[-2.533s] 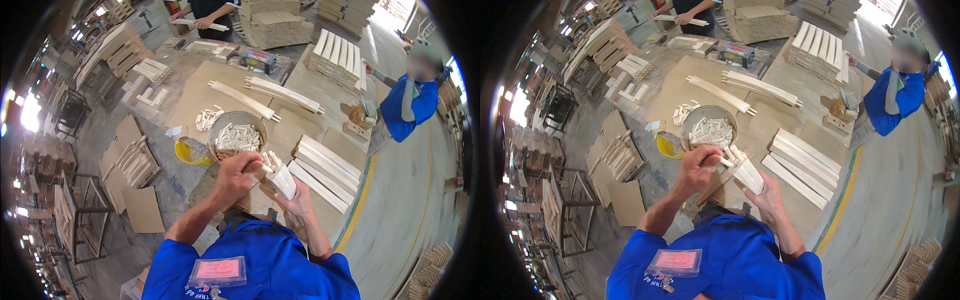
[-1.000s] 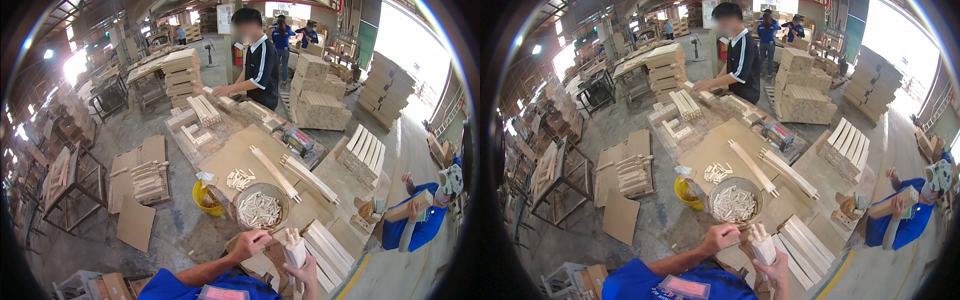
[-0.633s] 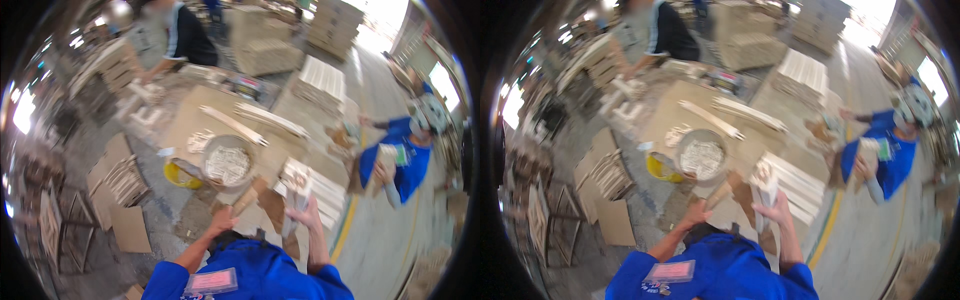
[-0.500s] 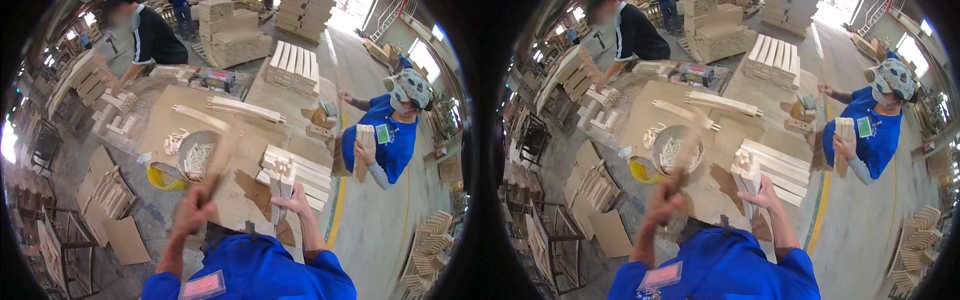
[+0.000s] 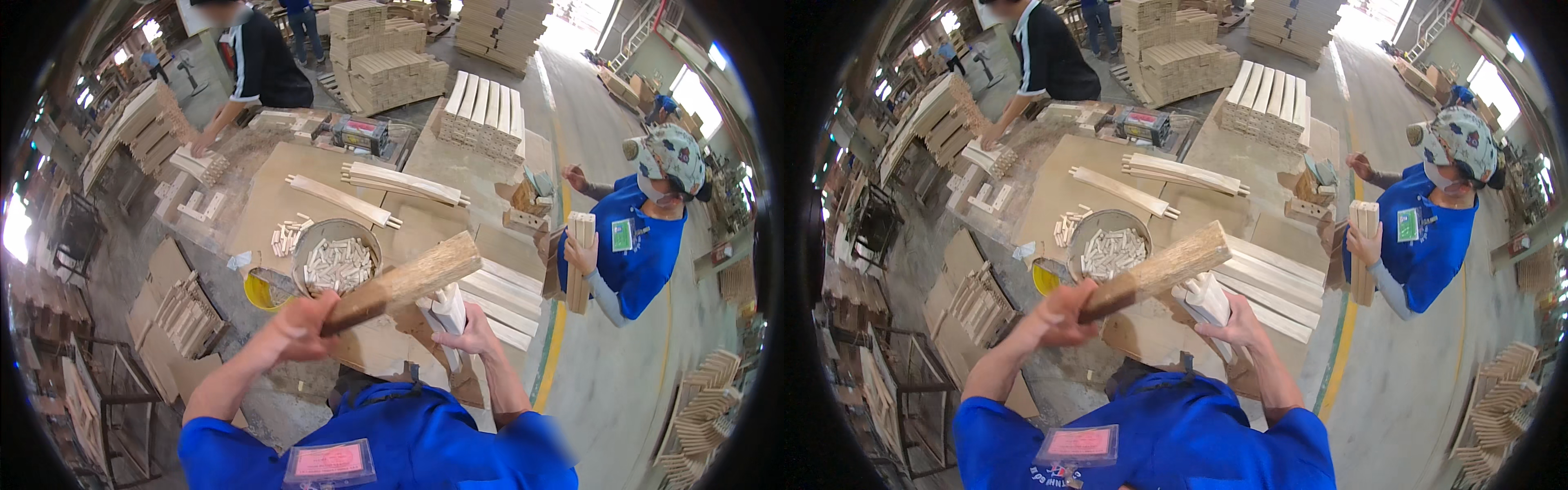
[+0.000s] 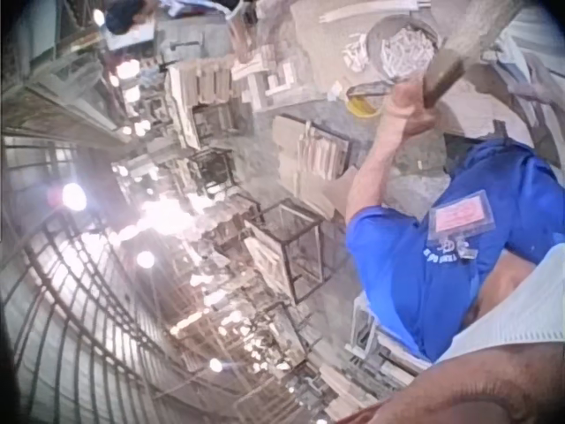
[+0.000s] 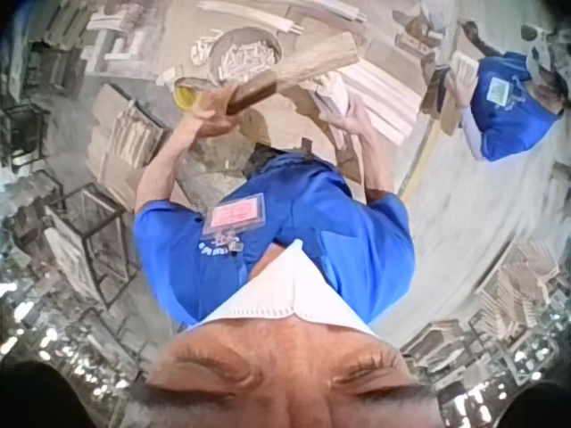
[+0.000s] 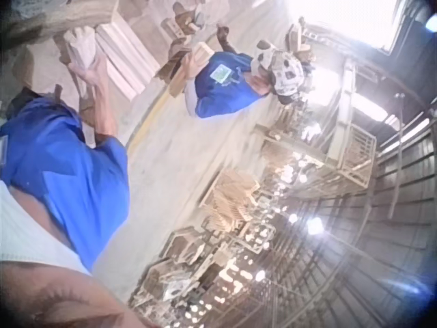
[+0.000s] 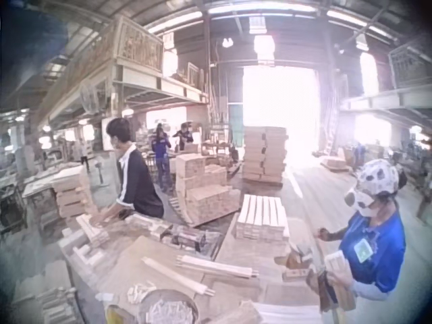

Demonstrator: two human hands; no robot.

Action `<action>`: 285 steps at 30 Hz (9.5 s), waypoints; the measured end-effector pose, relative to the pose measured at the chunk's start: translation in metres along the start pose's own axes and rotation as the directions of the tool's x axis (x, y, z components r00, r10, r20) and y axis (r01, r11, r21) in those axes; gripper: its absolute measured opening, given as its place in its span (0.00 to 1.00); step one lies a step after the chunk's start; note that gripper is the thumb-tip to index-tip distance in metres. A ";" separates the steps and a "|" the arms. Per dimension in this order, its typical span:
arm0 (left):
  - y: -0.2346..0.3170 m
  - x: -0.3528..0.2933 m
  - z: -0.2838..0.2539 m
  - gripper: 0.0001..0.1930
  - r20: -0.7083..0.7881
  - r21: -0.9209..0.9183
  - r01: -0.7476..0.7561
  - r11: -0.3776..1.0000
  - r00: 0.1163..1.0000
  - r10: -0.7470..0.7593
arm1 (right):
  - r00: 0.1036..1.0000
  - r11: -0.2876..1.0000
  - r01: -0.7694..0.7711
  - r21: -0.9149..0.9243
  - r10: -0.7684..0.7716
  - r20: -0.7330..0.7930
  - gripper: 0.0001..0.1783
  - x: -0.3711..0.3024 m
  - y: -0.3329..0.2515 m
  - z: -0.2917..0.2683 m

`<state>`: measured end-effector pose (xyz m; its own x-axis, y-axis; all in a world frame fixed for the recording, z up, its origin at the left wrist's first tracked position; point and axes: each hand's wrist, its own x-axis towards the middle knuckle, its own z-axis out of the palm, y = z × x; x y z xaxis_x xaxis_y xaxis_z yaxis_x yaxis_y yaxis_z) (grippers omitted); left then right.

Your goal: The person inserts small cylindrical wooden dowels into pre-drilled holes on a larger wooden piece. They repeatedly pick dowels from a bucket and place them into the holes, then set the assembled piece aside on the table.

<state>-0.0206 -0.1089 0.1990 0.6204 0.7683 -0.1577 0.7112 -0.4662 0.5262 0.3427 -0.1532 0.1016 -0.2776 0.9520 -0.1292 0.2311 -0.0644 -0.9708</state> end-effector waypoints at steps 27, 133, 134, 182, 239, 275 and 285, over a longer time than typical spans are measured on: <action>-0.055 -0.064 0.159 0.18 -0.210 -0.661 0.329 0.674 0.781 -0.588 | 0.960 0.423 0.167 -0.890 -0.277 0.049 0.47 0.397 0.073 -0.011; -0.038 0.086 0.054 0.05 -0.102 -0.956 -0.015 0.292 0.953 -0.285 | 0.973 0.999 0.043 0.032 -0.034 -0.229 0.33 0.006 0.025 0.045; -0.015 0.075 0.051 0.05 -0.106 -0.963 -0.024 0.270 0.950 -0.293 | 0.975 0.998 0.059 0.015 -0.054 -0.217 0.33 0.009 0.026 0.048; -0.108 0.141 0.081 0.11 0.043 -0.742 0.186 0.644 0.972 -0.232 | 0.964 0.981 -0.112 -0.158 0.068 -0.258 0.33 0.045 0.039 0.054; -0.074 0.108 0.057 0.09 -0.088 -0.846 -0.125 0.518 0.992 0.095 | 0.995 0.960 -0.071 -0.272 0.089 0.054 0.33 0.034 0.040 0.056; 0.013 0.052 0.076 0.06 -0.749 -0.262 -0.353 0.898 0.662 0.041 | 0.992 0.955 0.046 -0.292 -0.077 -0.096 0.32 0.016 0.008 0.073; 0.004 0.064 0.076 0.10 -0.672 -0.398 -0.318 0.860 0.740 -0.037 | 0.984 0.937 0.053 -0.346 -0.108 -0.141 0.31 0.025 0.010 0.073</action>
<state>0.0469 -0.0944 0.1273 0.2104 0.8804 0.4250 0.2829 -0.4710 0.8355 0.2700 -0.1521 0.0743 -0.1667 0.9860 0.0064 0.5240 0.0941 -0.8465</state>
